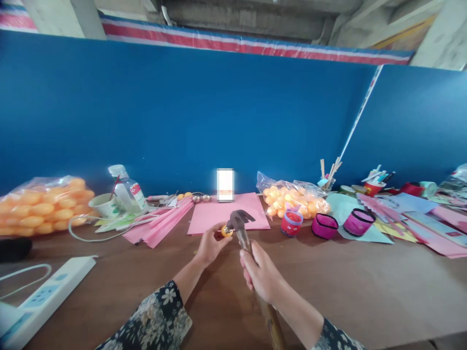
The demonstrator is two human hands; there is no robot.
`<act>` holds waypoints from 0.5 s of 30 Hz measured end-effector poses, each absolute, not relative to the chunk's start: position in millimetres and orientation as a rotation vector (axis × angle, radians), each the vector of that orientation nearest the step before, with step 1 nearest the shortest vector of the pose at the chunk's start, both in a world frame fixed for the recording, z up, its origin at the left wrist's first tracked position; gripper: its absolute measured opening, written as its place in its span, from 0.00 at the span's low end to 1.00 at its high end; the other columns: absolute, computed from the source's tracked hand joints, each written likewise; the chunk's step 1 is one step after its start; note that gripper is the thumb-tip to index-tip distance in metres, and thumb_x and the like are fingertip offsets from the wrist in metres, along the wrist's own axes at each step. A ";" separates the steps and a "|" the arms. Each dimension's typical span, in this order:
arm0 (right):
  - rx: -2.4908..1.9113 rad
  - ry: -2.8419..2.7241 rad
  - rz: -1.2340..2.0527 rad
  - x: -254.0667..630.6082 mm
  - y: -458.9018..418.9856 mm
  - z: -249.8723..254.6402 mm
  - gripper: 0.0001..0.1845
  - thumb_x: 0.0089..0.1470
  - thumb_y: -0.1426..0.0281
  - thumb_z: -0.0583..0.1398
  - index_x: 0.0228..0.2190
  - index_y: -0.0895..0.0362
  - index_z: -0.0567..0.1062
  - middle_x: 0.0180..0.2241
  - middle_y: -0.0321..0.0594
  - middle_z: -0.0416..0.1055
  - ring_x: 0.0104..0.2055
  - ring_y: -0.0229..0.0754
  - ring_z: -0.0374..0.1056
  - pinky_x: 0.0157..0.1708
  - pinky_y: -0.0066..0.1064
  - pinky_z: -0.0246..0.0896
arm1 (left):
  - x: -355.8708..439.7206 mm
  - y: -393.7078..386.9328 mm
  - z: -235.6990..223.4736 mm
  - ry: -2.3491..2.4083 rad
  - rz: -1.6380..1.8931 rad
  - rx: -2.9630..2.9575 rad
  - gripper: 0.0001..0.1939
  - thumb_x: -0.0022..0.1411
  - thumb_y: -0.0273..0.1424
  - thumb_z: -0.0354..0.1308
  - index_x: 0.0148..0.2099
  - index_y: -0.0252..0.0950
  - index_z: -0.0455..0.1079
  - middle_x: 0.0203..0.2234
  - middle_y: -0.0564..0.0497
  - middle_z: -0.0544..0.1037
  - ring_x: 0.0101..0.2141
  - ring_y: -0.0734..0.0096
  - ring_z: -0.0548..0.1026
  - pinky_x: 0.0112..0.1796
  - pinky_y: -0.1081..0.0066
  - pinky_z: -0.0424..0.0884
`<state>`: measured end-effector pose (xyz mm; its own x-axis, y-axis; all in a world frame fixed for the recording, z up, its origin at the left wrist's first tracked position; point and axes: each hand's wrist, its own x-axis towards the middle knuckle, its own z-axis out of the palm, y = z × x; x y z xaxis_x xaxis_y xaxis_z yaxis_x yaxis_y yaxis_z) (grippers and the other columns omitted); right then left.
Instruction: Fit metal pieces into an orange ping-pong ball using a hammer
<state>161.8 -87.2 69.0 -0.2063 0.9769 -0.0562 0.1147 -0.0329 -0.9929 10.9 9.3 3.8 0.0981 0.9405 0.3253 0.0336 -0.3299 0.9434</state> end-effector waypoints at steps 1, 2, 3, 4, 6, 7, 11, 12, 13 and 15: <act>-1.229 -1.430 1.359 162.0 -87.3 68.2 0.11 0.54 0.59 0.49 0.29 0.55 0.57 0.22 0.27 0.54 0.14 0.26 0.50 0.11 0.19 0.48 | 11.1 9.4 3.2 1.011 1.350 1.536 0.21 0.44 0.27 0.61 0.44 0.33 0.69 0.33 0.48 0.76 0.32 0.69 0.73 0.36 0.69 0.69; -1.231 -1.433 1.370 162.1 -87.3 67.6 0.11 0.54 0.59 0.49 0.29 0.55 0.57 0.22 0.27 0.54 0.14 0.26 0.50 0.11 0.19 0.48 | 11.3 9.4 2.7 1.019 1.346 1.541 0.21 0.44 0.27 0.61 0.44 0.32 0.69 0.32 0.48 0.76 0.32 0.69 0.73 0.36 0.69 0.69; -1.224 -1.436 1.372 162.2 -87.5 67.3 0.12 0.54 0.59 0.49 0.28 0.55 0.57 0.22 0.27 0.54 0.15 0.26 0.50 0.11 0.19 0.48 | 11.4 9.4 2.4 1.022 1.345 1.547 0.21 0.44 0.27 0.61 0.44 0.32 0.69 0.32 0.48 0.76 0.32 0.69 0.73 0.36 0.69 0.69; -1.211 -1.435 1.360 162.3 -87.6 67.1 0.12 0.54 0.59 0.49 0.28 0.55 0.56 0.22 0.27 0.54 0.15 0.26 0.50 0.11 0.19 0.49 | 11.5 9.4 2.1 1.019 1.349 1.552 0.21 0.44 0.27 0.61 0.44 0.32 0.69 0.33 0.48 0.76 0.32 0.69 0.73 0.36 0.69 0.69; -1.191 -1.430 1.320 162.2 -87.7 66.9 0.12 0.54 0.59 0.49 0.28 0.55 0.56 0.22 0.27 0.54 0.15 0.26 0.50 0.11 0.19 0.49 | 11.3 9.2 2.0 1.017 1.358 1.559 0.21 0.44 0.27 0.61 0.44 0.32 0.68 0.34 0.47 0.76 0.33 0.68 0.73 0.36 0.70 0.69; -1.194 -1.434 1.310 162.0 -87.6 66.7 0.13 0.54 0.59 0.49 0.27 0.55 0.56 0.22 0.27 0.54 0.15 0.26 0.50 0.11 0.19 0.49 | 11.2 9.1 2.1 1.027 1.357 1.567 0.21 0.44 0.27 0.61 0.44 0.32 0.69 0.33 0.48 0.76 0.32 0.68 0.73 0.36 0.70 0.69; -1.242 -1.489 1.334 161.7 -86.3 64.7 0.13 0.54 0.58 0.49 0.27 0.55 0.56 0.21 0.27 0.54 0.14 0.26 0.50 0.10 0.18 0.48 | 10.6 7.5 3.6 1.088 1.308 1.603 0.20 0.44 0.28 0.61 0.43 0.33 0.70 0.30 0.50 0.76 0.30 0.70 0.72 0.34 0.70 0.69; -1.241 -1.496 1.333 161.8 -86.4 64.3 0.13 0.54 0.58 0.49 0.27 0.55 0.56 0.21 0.27 0.54 0.14 0.26 0.50 0.10 0.18 0.48 | 10.6 7.0 4.3 1.080 1.304 1.607 0.20 0.44 0.28 0.61 0.43 0.33 0.70 0.30 0.50 0.76 0.30 0.70 0.72 0.34 0.70 0.69; -1.234 -1.495 1.321 161.9 -86.6 64.0 0.13 0.54 0.58 0.49 0.27 0.55 0.56 0.21 0.27 0.55 0.14 0.26 0.50 0.10 0.18 0.48 | 10.6 6.6 5.0 1.062 1.308 1.609 0.20 0.44 0.28 0.61 0.43 0.33 0.70 0.30 0.50 0.76 0.30 0.70 0.72 0.35 0.70 0.69; -1.217 -1.486 1.284 162.2 -87.7 63.7 0.13 0.54 0.58 0.48 0.28 0.55 0.56 0.22 0.27 0.55 0.14 0.26 0.50 0.11 0.18 0.49 | 11.1 6.0 6.3 1.034 1.330 1.603 0.20 0.44 0.28 0.60 0.43 0.33 0.70 0.31 0.50 0.76 0.31 0.69 0.72 0.36 0.70 0.69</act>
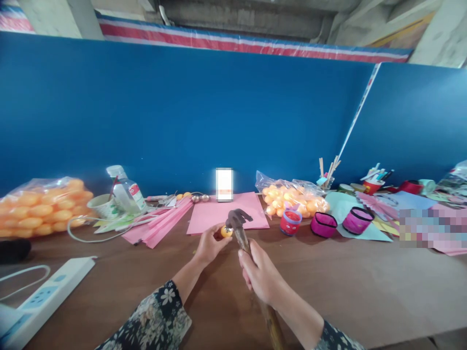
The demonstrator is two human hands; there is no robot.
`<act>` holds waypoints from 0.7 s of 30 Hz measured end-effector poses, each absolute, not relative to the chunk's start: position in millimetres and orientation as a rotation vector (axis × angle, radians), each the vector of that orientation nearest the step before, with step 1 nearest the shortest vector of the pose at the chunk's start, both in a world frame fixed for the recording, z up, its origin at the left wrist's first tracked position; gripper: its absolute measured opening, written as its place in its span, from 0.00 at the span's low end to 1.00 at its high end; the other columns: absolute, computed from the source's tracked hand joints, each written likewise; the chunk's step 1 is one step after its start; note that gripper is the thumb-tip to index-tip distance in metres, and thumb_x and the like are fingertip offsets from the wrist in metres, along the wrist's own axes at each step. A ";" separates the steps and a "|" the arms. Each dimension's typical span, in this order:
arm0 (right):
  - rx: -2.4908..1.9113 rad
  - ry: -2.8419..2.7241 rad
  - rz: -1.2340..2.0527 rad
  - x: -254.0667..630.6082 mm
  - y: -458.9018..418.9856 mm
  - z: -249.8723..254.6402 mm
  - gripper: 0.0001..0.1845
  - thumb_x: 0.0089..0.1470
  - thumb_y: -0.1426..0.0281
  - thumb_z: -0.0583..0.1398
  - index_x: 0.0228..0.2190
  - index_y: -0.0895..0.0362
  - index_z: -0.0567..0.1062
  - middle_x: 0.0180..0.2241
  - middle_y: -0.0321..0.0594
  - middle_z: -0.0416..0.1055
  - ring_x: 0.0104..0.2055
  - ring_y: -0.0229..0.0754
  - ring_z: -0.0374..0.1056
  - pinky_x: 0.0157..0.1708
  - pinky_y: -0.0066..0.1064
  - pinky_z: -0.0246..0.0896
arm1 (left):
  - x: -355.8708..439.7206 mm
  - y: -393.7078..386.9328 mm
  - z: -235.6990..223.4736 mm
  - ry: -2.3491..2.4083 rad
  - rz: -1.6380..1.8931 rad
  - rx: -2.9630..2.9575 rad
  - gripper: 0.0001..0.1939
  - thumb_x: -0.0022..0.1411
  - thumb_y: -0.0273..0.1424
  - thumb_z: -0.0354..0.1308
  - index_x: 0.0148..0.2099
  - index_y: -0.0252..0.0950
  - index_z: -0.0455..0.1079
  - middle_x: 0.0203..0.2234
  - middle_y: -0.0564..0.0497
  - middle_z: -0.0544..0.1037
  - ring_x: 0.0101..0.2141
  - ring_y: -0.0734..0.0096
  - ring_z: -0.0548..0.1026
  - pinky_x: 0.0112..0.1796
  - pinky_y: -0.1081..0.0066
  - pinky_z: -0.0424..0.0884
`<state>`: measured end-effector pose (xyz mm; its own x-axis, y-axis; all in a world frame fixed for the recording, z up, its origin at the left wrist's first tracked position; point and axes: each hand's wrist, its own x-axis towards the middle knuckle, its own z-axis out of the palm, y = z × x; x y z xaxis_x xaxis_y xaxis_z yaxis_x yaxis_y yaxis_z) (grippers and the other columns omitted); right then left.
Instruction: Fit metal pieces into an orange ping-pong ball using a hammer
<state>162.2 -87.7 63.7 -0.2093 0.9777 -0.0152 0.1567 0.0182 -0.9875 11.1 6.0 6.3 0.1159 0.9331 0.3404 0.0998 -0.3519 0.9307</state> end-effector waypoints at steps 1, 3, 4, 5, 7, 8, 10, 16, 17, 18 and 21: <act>-1.217 -1.485 1.276 162.3 -88.3 63.6 0.13 0.54 0.58 0.48 0.28 0.55 0.56 0.22 0.27 0.55 0.14 0.26 0.50 0.11 0.18 0.49 | 11.4 6.0 6.6 1.032 1.336 1.597 0.20 0.44 0.28 0.61 0.43 0.33 0.70 0.31 0.50 0.76 0.31 0.69 0.72 0.36 0.70 0.69; -1.233 -1.488 1.288 162.3 -89.3 63.3 0.13 0.54 0.58 0.49 0.28 0.55 0.56 0.21 0.27 0.55 0.14 0.26 0.50 0.10 0.18 0.49 | 11.9 6.6 6.6 1.047 1.332 1.588 0.20 0.43 0.29 0.61 0.42 0.33 0.70 0.30 0.50 0.76 0.30 0.70 0.72 0.35 0.71 0.69; -1.242 -1.491 1.304 162.3 -89.6 63.2 0.13 0.53 0.58 0.50 0.28 0.55 0.57 0.21 0.27 0.55 0.14 0.26 0.50 0.10 0.19 0.48 | 12.0 7.1 6.4 1.051 1.327 1.586 0.19 0.43 0.29 0.61 0.42 0.33 0.71 0.30 0.50 0.76 0.30 0.70 0.72 0.34 0.71 0.69; -1.245 -1.494 1.315 162.4 -89.9 63.0 0.12 0.53 0.58 0.50 0.29 0.55 0.57 0.21 0.27 0.55 0.14 0.26 0.50 0.10 0.19 0.48 | 11.8 7.6 6.1 1.049 1.323 1.586 0.20 0.43 0.29 0.61 0.42 0.32 0.71 0.30 0.50 0.76 0.30 0.70 0.72 0.34 0.71 0.69; -1.234 -1.494 1.307 162.7 -90.4 62.8 0.12 0.54 0.59 0.49 0.29 0.55 0.57 0.20 0.26 0.55 0.14 0.26 0.50 0.11 0.19 0.49 | 11.1 8.5 5.8 1.037 1.328 1.593 0.20 0.44 0.29 0.61 0.43 0.32 0.70 0.31 0.49 0.76 0.30 0.70 0.72 0.35 0.71 0.69; -1.224 -1.491 1.290 163.0 -90.7 62.6 0.12 0.54 0.59 0.49 0.29 0.55 0.58 0.20 0.26 0.55 0.14 0.26 0.50 0.11 0.19 0.49 | 10.6 8.7 5.8 1.035 1.333 1.594 0.21 0.44 0.30 0.61 0.44 0.32 0.70 0.31 0.49 0.76 0.31 0.70 0.72 0.35 0.71 0.69; -1.211 -1.482 1.271 163.3 -91.2 62.0 0.12 0.54 0.59 0.48 0.29 0.55 0.57 0.20 0.27 0.54 0.13 0.26 0.50 0.11 0.19 0.49 | 9.9 8.5 6.4 1.038 1.334 1.591 0.21 0.44 0.31 0.61 0.44 0.32 0.70 0.31 0.49 0.76 0.31 0.70 0.72 0.34 0.71 0.69; -1.229 -1.446 1.315 163.3 -91.4 58.8 0.13 0.53 0.58 0.50 0.29 0.55 0.57 0.21 0.27 0.55 0.14 0.26 0.49 0.10 0.18 0.48 | 10.8 7.1 8.5 1.027 1.330 1.502 0.20 0.42 0.32 0.63 0.40 0.32 0.71 0.29 0.50 0.76 0.29 0.71 0.73 0.32 0.73 0.69; -1.217 -1.433 1.308 163.3 -91.5 58.4 0.13 0.53 0.58 0.50 0.29 0.55 0.57 0.21 0.27 0.54 0.14 0.26 0.49 0.10 0.18 0.49 | 11.0 7.3 8.3 1.029 1.342 1.475 0.20 0.42 0.32 0.63 0.40 0.32 0.71 0.29 0.49 0.76 0.28 0.72 0.73 0.32 0.73 0.69; -1.205 -1.421 1.303 163.3 -91.6 58.1 0.13 0.54 0.58 0.50 0.29 0.55 0.57 0.21 0.27 0.54 0.14 0.26 0.49 0.11 0.18 0.49 | 11.1 7.6 7.9 1.032 1.354 1.450 0.20 0.42 0.32 0.63 0.40 0.32 0.71 0.29 0.49 0.76 0.28 0.72 0.73 0.32 0.73 0.69; -1.197 -1.400 1.320 163.5 -91.6 58.3 0.12 0.53 0.58 0.50 0.30 0.55 0.58 0.21 0.27 0.54 0.14 0.26 0.49 0.10 0.18 0.48 | 11.3 9.2 5.8 1.032 1.351 1.415 0.20 0.41 0.32 0.64 0.40 0.32 0.70 0.29 0.49 0.76 0.28 0.72 0.73 0.32 0.73 0.69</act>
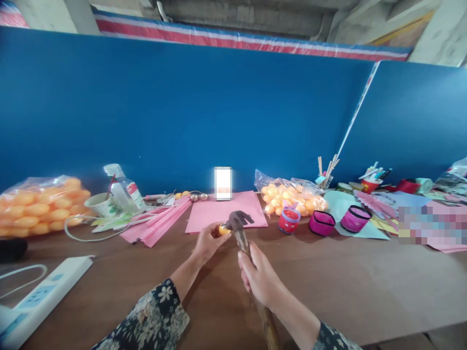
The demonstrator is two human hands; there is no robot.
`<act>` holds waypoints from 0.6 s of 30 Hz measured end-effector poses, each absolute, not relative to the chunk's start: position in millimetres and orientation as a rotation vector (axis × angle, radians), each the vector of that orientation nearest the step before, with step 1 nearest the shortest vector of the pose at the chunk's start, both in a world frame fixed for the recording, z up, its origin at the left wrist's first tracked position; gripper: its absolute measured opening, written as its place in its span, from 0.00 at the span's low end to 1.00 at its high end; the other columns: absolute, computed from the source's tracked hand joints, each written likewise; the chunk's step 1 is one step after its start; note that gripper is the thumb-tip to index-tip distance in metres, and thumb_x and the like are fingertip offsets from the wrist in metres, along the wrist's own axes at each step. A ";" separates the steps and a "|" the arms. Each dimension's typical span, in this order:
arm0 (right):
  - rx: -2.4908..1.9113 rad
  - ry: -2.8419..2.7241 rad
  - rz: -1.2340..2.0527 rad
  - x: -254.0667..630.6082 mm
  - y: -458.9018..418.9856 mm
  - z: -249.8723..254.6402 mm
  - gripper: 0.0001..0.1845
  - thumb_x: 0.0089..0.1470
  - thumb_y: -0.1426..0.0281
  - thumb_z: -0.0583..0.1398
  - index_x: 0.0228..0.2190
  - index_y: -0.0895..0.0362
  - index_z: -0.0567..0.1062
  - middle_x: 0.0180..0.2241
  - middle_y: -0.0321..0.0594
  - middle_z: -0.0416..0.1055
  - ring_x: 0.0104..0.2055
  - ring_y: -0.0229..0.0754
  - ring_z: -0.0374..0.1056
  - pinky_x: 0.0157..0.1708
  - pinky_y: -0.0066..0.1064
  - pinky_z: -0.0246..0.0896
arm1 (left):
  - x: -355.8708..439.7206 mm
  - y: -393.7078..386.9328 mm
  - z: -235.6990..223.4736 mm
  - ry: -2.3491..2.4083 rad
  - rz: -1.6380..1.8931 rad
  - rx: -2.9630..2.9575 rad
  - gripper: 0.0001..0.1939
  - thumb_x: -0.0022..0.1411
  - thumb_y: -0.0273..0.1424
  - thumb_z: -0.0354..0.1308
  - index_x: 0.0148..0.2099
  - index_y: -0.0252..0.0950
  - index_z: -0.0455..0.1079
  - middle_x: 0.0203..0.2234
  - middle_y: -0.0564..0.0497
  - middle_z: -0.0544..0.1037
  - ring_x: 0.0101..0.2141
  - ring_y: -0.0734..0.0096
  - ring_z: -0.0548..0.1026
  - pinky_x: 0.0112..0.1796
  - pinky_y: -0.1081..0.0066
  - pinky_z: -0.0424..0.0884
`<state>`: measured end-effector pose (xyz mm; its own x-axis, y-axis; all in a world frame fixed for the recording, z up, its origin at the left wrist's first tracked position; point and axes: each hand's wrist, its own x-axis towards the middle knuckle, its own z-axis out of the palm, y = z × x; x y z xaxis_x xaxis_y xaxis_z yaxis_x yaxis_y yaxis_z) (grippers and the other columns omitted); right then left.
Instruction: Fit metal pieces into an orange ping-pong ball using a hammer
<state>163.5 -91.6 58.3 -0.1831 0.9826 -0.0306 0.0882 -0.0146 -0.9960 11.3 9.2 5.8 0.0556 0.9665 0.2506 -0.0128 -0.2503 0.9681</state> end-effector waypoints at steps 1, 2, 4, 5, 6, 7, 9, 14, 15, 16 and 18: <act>-1.199 -1.396 1.330 163.7 -91.5 59.0 0.12 0.53 0.58 0.50 0.31 0.55 0.58 0.21 0.27 0.54 0.14 0.26 0.49 0.10 0.18 0.48 | 11.3 9.7 5.1 1.028 1.347 1.409 0.20 0.41 0.31 0.64 0.40 0.32 0.70 0.30 0.48 0.76 0.28 0.72 0.73 0.32 0.73 0.69; -1.199 -1.390 1.338 163.9 -91.5 60.1 0.12 0.53 0.58 0.50 0.31 0.55 0.58 0.22 0.27 0.54 0.14 0.26 0.49 0.10 0.18 0.48 | 11.3 10.0 4.6 1.024 1.343 1.403 0.20 0.41 0.31 0.64 0.40 0.32 0.70 0.30 0.48 0.77 0.29 0.72 0.73 0.32 0.73 0.69; -1.182 -1.370 1.348 164.4 -91.6 62.9 0.12 0.53 0.59 0.51 0.34 0.55 0.59 0.22 0.27 0.55 0.14 0.26 0.50 0.10 0.18 0.48 | 11.2 10.3 4.2 1.015 1.349 1.393 0.20 0.42 0.32 0.64 0.40 0.32 0.70 0.30 0.48 0.77 0.29 0.72 0.73 0.32 0.73 0.69; -1.171 -1.355 1.349 164.6 -91.6 64.3 0.13 0.53 0.59 0.51 0.35 0.54 0.59 0.22 0.27 0.54 0.14 0.26 0.49 0.11 0.18 0.48 | 11.1 10.3 4.2 1.013 1.358 1.385 0.20 0.42 0.32 0.64 0.40 0.32 0.70 0.30 0.48 0.77 0.29 0.72 0.74 0.33 0.73 0.69; -1.162 -1.340 1.351 164.6 -91.7 65.5 0.13 0.53 0.59 0.51 0.37 0.54 0.59 0.22 0.27 0.54 0.14 0.26 0.49 0.11 0.18 0.48 | 11.0 10.2 4.3 1.010 1.363 1.375 0.20 0.42 0.32 0.64 0.40 0.32 0.69 0.31 0.48 0.77 0.30 0.72 0.74 0.33 0.73 0.69; -1.160 -1.329 1.354 164.5 -91.8 66.3 0.13 0.53 0.59 0.51 0.38 0.54 0.59 0.22 0.27 0.54 0.14 0.26 0.49 0.11 0.18 0.48 | 10.9 10.2 4.5 1.003 1.360 1.365 0.20 0.42 0.32 0.64 0.40 0.32 0.69 0.31 0.48 0.77 0.30 0.72 0.74 0.33 0.72 0.69; -1.169 -1.322 1.371 164.1 -91.8 67.2 0.14 0.53 0.60 0.51 0.38 0.54 0.59 0.22 0.27 0.54 0.14 0.26 0.49 0.11 0.19 0.48 | 10.8 10.1 4.7 0.981 1.342 1.342 0.21 0.42 0.32 0.64 0.41 0.32 0.69 0.31 0.48 0.77 0.30 0.71 0.74 0.33 0.72 0.69; -1.153 -1.308 1.384 162.6 -91.8 69.1 0.14 0.53 0.61 0.51 0.40 0.54 0.59 0.22 0.27 0.54 0.14 0.26 0.49 0.11 0.19 0.48 | 10.9 9.4 5.5 0.944 1.351 1.310 0.22 0.42 0.31 0.64 0.42 0.32 0.68 0.32 0.48 0.76 0.32 0.71 0.74 0.35 0.71 0.69; -1.144 -1.303 1.378 162.3 -91.7 69.6 0.14 0.53 0.61 0.51 0.40 0.54 0.59 0.22 0.27 0.54 0.14 0.26 0.49 0.11 0.19 0.48 | 11.0 9.0 6.2 0.939 1.357 1.318 0.21 0.42 0.31 0.64 0.42 0.33 0.68 0.33 0.48 0.76 0.33 0.71 0.74 0.36 0.71 0.69; -1.139 -1.302 1.377 162.0 -91.5 69.9 0.15 0.53 0.61 0.51 0.41 0.55 0.59 0.22 0.27 0.54 0.14 0.26 0.49 0.11 0.19 0.48 | 11.1 8.6 7.1 0.934 1.360 1.332 0.21 0.43 0.31 0.63 0.42 0.33 0.68 0.33 0.48 0.76 0.33 0.71 0.74 0.36 0.71 0.69; -1.147 -1.312 1.392 161.5 -90.8 69.9 0.14 0.53 0.61 0.50 0.40 0.55 0.59 0.22 0.27 0.54 0.14 0.25 0.49 0.11 0.18 0.48 | 11.1 7.8 9.1 0.934 1.357 1.359 0.21 0.43 0.30 0.63 0.42 0.33 0.68 0.33 0.48 0.76 0.32 0.72 0.74 0.36 0.72 0.69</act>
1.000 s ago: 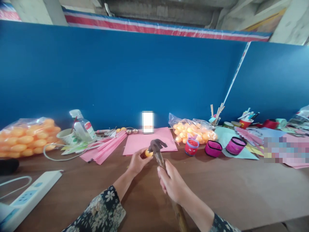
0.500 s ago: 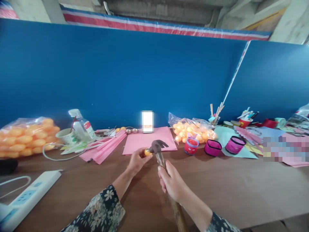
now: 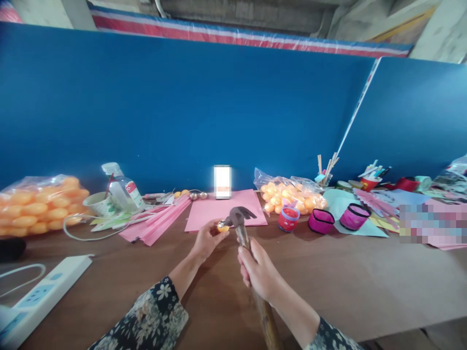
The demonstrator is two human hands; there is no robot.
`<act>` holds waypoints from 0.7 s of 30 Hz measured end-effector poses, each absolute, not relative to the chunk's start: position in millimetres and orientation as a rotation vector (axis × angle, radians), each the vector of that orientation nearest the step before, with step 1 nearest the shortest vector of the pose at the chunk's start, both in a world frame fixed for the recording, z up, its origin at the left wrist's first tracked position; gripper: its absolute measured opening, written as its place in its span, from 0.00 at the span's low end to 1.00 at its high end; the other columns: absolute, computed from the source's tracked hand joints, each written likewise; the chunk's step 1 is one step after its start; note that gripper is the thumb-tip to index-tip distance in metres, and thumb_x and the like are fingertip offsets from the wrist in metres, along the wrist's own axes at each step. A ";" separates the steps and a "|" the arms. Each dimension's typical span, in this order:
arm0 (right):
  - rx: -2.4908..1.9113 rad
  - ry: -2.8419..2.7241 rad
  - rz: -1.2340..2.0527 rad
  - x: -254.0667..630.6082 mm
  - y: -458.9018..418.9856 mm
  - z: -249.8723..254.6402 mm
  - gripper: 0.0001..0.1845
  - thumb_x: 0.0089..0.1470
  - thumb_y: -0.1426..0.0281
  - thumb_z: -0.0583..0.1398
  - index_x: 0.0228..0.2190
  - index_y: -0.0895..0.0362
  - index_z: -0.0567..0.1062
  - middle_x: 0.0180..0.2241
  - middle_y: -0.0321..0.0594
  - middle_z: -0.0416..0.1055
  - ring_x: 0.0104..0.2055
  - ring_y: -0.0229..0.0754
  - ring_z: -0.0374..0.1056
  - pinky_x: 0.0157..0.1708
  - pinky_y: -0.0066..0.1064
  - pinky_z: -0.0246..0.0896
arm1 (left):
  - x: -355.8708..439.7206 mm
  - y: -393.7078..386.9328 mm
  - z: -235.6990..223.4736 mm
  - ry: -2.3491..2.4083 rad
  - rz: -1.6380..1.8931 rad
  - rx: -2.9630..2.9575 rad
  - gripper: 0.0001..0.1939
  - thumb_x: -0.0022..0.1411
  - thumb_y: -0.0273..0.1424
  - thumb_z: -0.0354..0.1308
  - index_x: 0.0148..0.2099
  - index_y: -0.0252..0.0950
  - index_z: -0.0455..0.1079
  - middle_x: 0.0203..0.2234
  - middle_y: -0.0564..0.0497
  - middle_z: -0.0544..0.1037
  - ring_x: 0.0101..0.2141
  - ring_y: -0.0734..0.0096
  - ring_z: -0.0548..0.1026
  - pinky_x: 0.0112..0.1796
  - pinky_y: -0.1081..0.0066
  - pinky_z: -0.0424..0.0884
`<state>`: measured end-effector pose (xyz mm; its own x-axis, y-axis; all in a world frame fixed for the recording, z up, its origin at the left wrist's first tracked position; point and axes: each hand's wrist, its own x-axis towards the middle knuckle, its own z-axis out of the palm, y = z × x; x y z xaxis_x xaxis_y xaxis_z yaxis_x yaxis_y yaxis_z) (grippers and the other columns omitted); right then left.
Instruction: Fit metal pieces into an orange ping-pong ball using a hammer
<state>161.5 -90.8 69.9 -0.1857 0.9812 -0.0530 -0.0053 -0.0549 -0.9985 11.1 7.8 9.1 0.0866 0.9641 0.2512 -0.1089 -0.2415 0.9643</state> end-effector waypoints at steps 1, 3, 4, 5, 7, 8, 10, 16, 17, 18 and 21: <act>-1.154 -1.320 1.403 161.3 -90.3 69.6 0.14 0.53 0.61 0.50 0.40 0.55 0.59 0.22 0.27 0.54 0.14 0.25 0.49 0.11 0.18 0.48 | 11.1 7.6 9.8 0.937 1.355 1.369 0.21 0.42 0.30 0.63 0.42 0.33 0.68 0.33 0.49 0.76 0.31 0.72 0.74 0.35 0.72 0.69; -1.160 -1.334 1.415 160.9 -89.5 68.8 0.13 0.53 0.61 0.50 0.39 0.55 0.60 0.22 0.27 0.54 0.14 0.25 0.49 0.11 0.18 0.48 | 10.9 7.7 10.3 0.935 1.357 1.394 0.21 0.42 0.30 0.63 0.42 0.33 0.68 0.33 0.49 0.76 0.31 0.72 0.74 0.35 0.72 0.69; -1.156 -1.333 1.409 160.8 -89.1 68.4 0.13 0.53 0.61 0.50 0.39 0.55 0.60 0.22 0.27 0.54 0.14 0.25 0.49 0.11 0.18 0.49 | 10.8 8.0 9.9 0.936 1.361 1.407 0.21 0.42 0.30 0.63 0.42 0.33 0.68 0.33 0.48 0.76 0.31 0.72 0.73 0.35 0.72 0.69; -1.150 -1.330 1.395 160.7 -88.7 68.0 0.13 0.53 0.61 0.51 0.39 0.54 0.60 0.22 0.27 0.54 0.14 0.25 0.49 0.11 0.19 0.49 | 10.7 8.4 9.1 0.939 1.367 1.419 0.20 0.43 0.29 0.63 0.42 0.33 0.68 0.33 0.48 0.75 0.32 0.71 0.73 0.35 0.71 0.69; -1.146 -1.328 1.374 160.6 -88.2 67.0 0.13 0.53 0.61 0.51 0.39 0.54 0.59 0.22 0.26 0.54 0.14 0.25 0.49 0.10 0.19 0.49 | 10.6 9.4 6.8 0.940 1.369 1.446 0.20 0.44 0.29 0.62 0.42 0.33 0.67 0.33 0.48 0.75 0.32 0.72 0.73 0.36 0.71 0.69; -1.152 -1.334 1.376 160.7 -88.0 66.6 0.13 0.53 0.61 0.51 0.39 0.54 0.59 0.22 0.26 0.54 0.14 0.25 0.49 0.10 0.19 0.49 | 10.6 9.8 5.5 0.937 1.365 1.456 0.20 0.44 0.28 0.62 0.42 0.33 0.67 0.33 0.48 0.75 0.32 0.72 0.73 0.36 0.71 0.69; -1.170 -1.361 1.390 161.1 -87.8 65.9 0.12 0.53 0.61 0.50 0.37 0.54 0.60 0.22 0.27 0.54 0.14 0.26 0.50 0.10 0.18 0.49 | 10.6 10.4 3.5 0.918 1.353 1.474 0.20 0.44 0.28 0.62 0.43 0.33 0.67 0.33 0.48 0.75 0.32 0.72 0.73 0.36 0.71 0.69; -1.167 -1.383 1.352 161.3 -89.5 68.4 0.11 0.54 0.61 0.49 0.36 0.54 0.59 0.22 0.26 0.54 0.14 0.26 0.50 0.10 0.19 0.49 | 11.3 9.1 5.5 0.928 1.339 1.517 0.20 0.45 0.28 0.61 0.43 0.33 0.68 0.33 0.48 0.76 0.32 0.71 0.73 0.36 0.71 0.69; -1.179 -1.390 1.355 161.0 -89.8 68.9 0.10 0.54 0.61 0.49 0.36 0.54 0.59 0.22 0.26 0.54 0.14 0.26 0.50 0.10 0.19 0.49 | 11.6 8.5 6.6 0.934 1.331 1.525 0.20 0.45 0.28 0.61 0.43 0.33 0.68 0.32 0.48 0.76 0.31 0.71 0.73 0.36 0.71 0.69; -1.196 -1.402 1.360 160.8 -89.9 69.1 0.10 0.53 0.61 0.49 0.35 0.54 0.59 0.22 0.26 0.54 0.14 0.26 0.50 0.10 0.19 0.49 | 11.9 7.9 7.7 0.938 1.322 1.533 0.20 0.44 0.28 0.61 0.43 0.32 0.68 0.32 0.48 0.76 0.31 0.71 0.73 0.36 0.71 0.69; -1.213 -1.434 1.363 160.4 -89.6 68.9 0.10 0.53 0.61 0.50 0.32 0.55 0.59 0.21 0.26 0.54 0.14 0.26 0.50 0.10 0.19 0.49 | 12.7 6.3 9.9 0.933 1.306 1.561 0.19 0.45 0.28 0.61 0.42 0.32 0.69 0.32 0.48 0.76 0.31 0.71 0.73 0.35 0.71 0.69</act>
